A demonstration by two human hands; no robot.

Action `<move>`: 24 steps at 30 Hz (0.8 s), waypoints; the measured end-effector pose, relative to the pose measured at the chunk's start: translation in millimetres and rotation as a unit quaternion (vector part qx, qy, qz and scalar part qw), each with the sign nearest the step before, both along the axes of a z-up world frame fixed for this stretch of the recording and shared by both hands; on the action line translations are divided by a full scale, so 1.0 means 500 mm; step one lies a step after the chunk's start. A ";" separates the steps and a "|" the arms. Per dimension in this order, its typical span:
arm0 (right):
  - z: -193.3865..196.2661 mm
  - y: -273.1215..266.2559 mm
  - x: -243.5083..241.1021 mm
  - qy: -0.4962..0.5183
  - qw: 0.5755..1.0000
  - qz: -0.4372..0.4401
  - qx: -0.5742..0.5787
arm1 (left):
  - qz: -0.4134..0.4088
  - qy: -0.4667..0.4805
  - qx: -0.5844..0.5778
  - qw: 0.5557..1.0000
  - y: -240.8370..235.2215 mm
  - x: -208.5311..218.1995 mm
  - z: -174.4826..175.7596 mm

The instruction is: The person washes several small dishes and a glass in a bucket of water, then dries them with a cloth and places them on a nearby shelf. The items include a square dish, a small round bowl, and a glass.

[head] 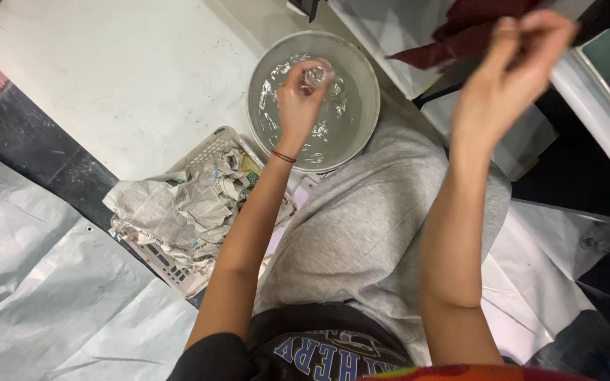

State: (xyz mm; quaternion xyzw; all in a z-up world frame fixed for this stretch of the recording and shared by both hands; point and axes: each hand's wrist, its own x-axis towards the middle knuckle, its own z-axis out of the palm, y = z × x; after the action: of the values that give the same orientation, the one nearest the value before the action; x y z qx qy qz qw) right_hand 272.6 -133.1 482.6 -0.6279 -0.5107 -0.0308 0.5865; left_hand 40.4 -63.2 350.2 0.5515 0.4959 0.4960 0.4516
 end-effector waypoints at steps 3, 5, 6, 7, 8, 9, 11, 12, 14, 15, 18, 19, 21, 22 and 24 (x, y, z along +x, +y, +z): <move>0.046 -0.050 -0.011 -0.038 0.998 -0.032 0.040 | 0.030 -0.106 -0.041 0.993 0.013 -0.006 -0.053; 0.076 -0.055 -0.015 -0.008 0.997 -0.028 0.077 | 0.029 -0.178 -0.097 0.979 0.025 -0.019 -0.077; 0.091 -0.055 -0.015 0.010 0.996 -0.021 0.091 | 0.019 -0.229 -0.137 0.964 0.021 -0.025 -0.086; 0.100 -0.058 -0.024 0.035 0.995 -0.008 0.097 | 0.011 -0.280 -0.174 0.944 0.016 -0.032 -0.094; 0.110 -0.065 -0.032 0.059 0.994 0.007 0.094 | 0.002 -0.329 -0.211 0.920 0.013 -0.039 -0.103; 0.121 -0.069 -0.039 0.086 0.992 0.023 0.089 | -0.021 -0.368 -0.219 0.903 0.012 -0.041 -0.111; 0.147 -0.087 -0.061 0.147 0.984 0.066 0.077 | -0.067 -0.446 -0.229 0.863 0.002 -0.047 -0.125; 0.162 -0.098 -0.076 0.177 0.978 0.089 0.069 | -0.072 -0.433 -0.236 0.867 -0.002 -0.050 -0.130; 0.188 -0.110 -0.105 0.243 0.959 0.136 0.051 | -0.084 -0.406 -0.249 0.875 -0.007 -0.052 -0.140; 0.205 -0.115 -0.123 0.276 0.947 0.159 0.040 | -0.089 -0.375 -0.255 0.887 -0.009 -0.048 -0.137; 0.245 -0.125 -0.172 0.363 0.905 0.223 -0.005 | -0.137 -0.300 -0.266 0.906 -0.034 -0.044 -0.110; 0.252 -0.128 -0.184 0.392 0.888 0.240 -0.027 | -0.170 -0.290 -0.263 0.905 -0.055 -0.043 -0.096; 0.241 -0.133 -0.193 0.428 0.863 0.258 -0.075 | -0.237 -0.253 -0.243 0.906 -0.085 -0.047 -0.059; 0.219 -0.135 -0.188 0.443 0.852 0.260 -0.104 | -0.263 -0.228 -0.220 0.911 -0.102 -0.059 -0.037; 0.149 -0.126 -0.157 0.385 0.872 0.261 -0.153 | -0.302 -0.149 -0.149 0.930 -0.119 -0.074 0.013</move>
State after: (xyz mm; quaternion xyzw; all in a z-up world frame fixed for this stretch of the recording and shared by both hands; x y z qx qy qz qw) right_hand 193.9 -196.2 557.0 -0.5156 -0.3876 0.4462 0.6204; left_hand 3.4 -122.7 356.9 0.5214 0.3010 0.3329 0.7257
